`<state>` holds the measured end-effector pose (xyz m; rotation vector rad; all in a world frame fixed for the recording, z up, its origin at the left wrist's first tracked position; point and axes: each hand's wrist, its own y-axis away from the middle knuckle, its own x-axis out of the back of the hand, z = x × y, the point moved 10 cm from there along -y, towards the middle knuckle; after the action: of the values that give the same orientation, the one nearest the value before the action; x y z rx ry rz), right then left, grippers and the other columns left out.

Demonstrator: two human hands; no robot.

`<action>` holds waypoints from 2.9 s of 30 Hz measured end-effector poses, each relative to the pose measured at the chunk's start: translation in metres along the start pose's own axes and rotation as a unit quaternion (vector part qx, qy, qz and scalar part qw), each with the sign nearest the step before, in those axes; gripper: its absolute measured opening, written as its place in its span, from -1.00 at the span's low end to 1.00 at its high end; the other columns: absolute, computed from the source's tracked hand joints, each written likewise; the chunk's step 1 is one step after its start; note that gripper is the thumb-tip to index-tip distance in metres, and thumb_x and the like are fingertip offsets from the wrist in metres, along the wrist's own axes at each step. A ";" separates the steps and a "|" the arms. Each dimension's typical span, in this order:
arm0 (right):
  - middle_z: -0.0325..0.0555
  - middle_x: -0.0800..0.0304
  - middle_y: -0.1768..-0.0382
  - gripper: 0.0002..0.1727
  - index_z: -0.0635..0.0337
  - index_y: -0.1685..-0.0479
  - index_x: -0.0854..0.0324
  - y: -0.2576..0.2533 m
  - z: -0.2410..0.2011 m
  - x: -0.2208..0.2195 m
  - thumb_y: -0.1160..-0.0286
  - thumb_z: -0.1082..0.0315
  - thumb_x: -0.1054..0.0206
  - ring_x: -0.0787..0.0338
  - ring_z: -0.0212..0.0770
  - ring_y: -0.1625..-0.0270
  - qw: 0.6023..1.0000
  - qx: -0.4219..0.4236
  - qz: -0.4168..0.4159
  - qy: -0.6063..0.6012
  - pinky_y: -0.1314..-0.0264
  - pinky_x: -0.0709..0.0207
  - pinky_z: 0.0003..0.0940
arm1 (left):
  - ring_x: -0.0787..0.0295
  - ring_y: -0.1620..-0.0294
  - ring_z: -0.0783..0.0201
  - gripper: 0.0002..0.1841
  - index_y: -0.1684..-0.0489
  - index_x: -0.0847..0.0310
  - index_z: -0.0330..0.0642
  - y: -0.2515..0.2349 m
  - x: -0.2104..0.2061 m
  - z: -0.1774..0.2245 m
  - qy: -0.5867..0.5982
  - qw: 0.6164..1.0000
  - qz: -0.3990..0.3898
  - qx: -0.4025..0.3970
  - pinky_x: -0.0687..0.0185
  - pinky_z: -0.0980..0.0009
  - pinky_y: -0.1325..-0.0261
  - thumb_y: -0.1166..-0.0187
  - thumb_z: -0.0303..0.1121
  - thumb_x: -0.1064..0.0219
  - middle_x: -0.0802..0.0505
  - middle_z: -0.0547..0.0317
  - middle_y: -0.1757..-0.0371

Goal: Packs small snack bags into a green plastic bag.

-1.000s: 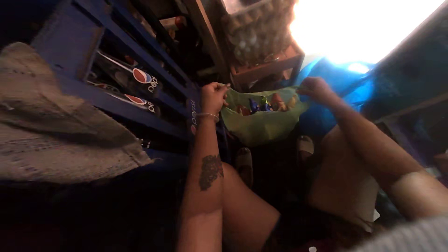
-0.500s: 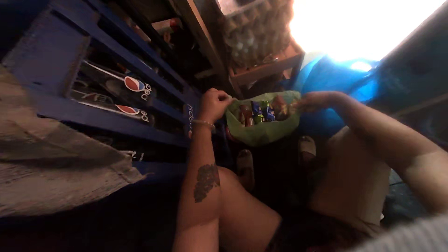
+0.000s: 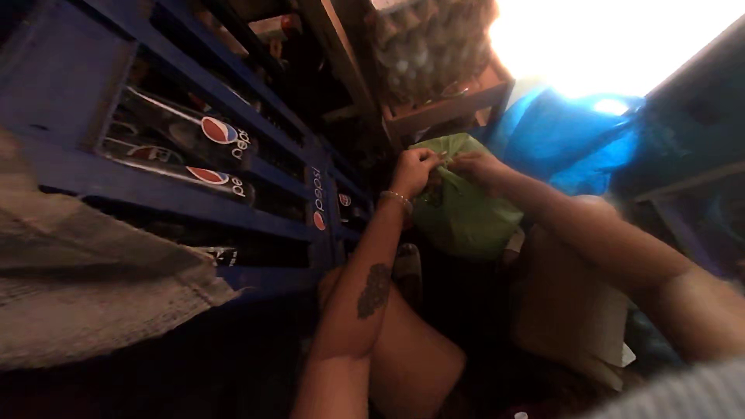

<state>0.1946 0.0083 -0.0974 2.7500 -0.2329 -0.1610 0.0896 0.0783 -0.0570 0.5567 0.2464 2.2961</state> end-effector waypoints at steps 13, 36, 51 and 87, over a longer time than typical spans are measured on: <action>-0.21 -0.68 0.28 -0.85 0.30 -0.06 -0.61 0.008 -0.003 -0.023 -0.69 0.43 -0.26 -0.61 -0.47 0.35 0.988 0.050 -0.064 0.133 0.30 -0.53 -0.50 | -0.83 0.12 0.26 -0.75 0.00 -0.78 -0.35 -0.005 -0.009 -0.002 -0.036 0.995 0.027 -0.086 -0.73 0.20 -0.13 -0.67 -0.29 -0.38 -0.88 -0.01 0.11; 0.25 -0.77 0.21 -0.65 0.36 -0.05 -0.67 0.007 -0.025 -0.020 -0.83 0.22 -0.12 -0.80 0.25 0.06 0.892 0.117 -0.011 0.436 -0.03 -0.59 0.27 | -0.75 0.17 0.28 -0.70 -0.16 -0.55 -0.16 -0.012 -0.049 -0.061 0.391 0.907 0.014 0.155 -0.74 0.30 0.02 -0.82 -0.14 -0.08 -0.76 0.17 0.17; -0.26 -0.63 0.44 -0.88 0.20 0.08 -0.64 -0.009 0.001 0.007 -0.70 0.35 -0.24 -0.52 -0.45 0.53 0.994 -0.071 -0.049 0.073 0.49 -0.41 -0.53 | -0.83 0.12 0.25 -0.78 -0.08 -0.71 -0.40 0.006 -0.026 0.010 -0.170 0.977 -0.070 -0.110 -0.74 0.23 -0.12 -0.63 -0.44 -0.37 -0.87 -0.02 0.13; 0.19 -0.75 -0.08 -0.83 0.32 0.08 -0.79 -0.005 -0.019 0.018 -0.53 0.39 -0.41 -0.71 0.23 -0.27 0.844 0.116 0.002 0.523 -0.26 -0.59 0.25 | -0.74 -0.29 -0.18 -0.68 -0.11 -0.72 -0.31 0.003 -0.042 -0.003 -0.476 0.871 -0.094 -0.079 -0.59 -0.19 -0.32 -0.82 -0.24 -0.15 -0.79 -0.22 -0.17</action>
<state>0.2160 0.0158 -0.0833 2.6094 0.0590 1.4080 0.1127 0.0468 -0.0717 1.4129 -0.3541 1.5892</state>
